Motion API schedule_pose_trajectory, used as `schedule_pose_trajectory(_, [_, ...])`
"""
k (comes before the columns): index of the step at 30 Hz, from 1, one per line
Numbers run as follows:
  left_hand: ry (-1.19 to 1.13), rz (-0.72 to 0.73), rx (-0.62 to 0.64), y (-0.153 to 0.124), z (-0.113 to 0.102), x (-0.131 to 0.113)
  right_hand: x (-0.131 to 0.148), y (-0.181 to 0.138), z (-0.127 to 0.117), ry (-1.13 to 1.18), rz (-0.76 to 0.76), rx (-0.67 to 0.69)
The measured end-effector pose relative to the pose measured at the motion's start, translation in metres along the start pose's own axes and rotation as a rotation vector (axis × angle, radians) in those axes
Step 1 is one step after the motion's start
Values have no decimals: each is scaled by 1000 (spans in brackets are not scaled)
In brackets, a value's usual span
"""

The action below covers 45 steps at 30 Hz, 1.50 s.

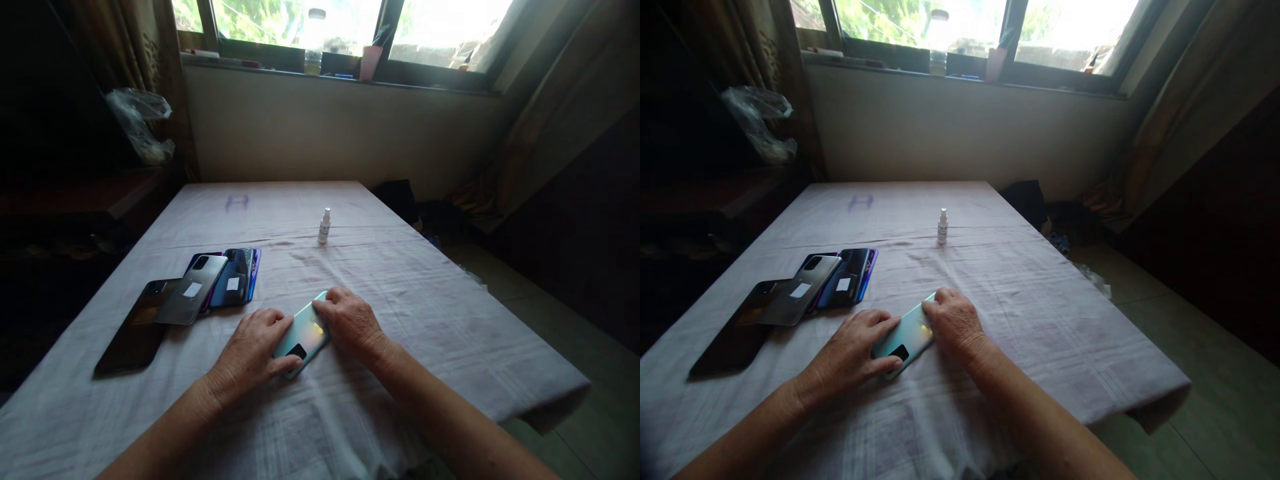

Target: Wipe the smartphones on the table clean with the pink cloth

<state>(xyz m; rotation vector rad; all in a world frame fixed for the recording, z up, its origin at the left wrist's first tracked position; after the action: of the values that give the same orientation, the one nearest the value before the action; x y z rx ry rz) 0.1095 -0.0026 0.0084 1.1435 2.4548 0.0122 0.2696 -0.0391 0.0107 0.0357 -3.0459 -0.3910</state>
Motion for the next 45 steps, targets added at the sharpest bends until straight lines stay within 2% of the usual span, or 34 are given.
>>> schedule_pose_trajectory(5, [1, -5, 9, -1, 1, 2, -22, -2, 2, -13, 89, -88])
schedule_pose_trajectory(11, [-18, 0, -3, -1, 0, 2, 2, -14, 5, 121, -96, -142])
schedule_pose_trajectory(17, [-29, 7, -4, 1, 0, 2, -9, -11, 3, 77, 8, -155])
schedule_pose_trajectory(23, [-45, 0, 3, 0, 0, 3, 6, -14, 6, 101, -119, -160])
schedule_pose_trajectory(30, [-44, 23, -10, 0, 0, 3, -19, -8, 4, 42, 90, -158])
schedule_pose_trajectory(35, [-39, 28, 2, 1, 1, 2, -14, -11, 4, 46, 71, -187])
schedule_pose_trajectory(40, [-49, 25, -9, -1, 1, 5, 6, -13, 6, 95, -58, -175])
schedule_pose_trajectory(42, [-54, 26, -20, -1, 1, 5, 4, -12, 6, 104, -59, -175])
schedule_pose_trajectory(45, [-61, 25, -24, 0, 0, 5, -15, -9, 5, 68, 41, -182])
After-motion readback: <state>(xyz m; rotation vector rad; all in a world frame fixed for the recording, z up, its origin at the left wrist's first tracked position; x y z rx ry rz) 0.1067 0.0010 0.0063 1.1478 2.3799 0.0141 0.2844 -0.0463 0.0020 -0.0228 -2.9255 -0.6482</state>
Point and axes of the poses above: each hand's wrist, its own y-axis towards the middle knuckle, its own z-axis out of the palm, x = y × z, the point moved 6 cm from there along y, towards the middle knuckle, and after that the axes turned 11 degrees about -x, right-handed, at the moved point
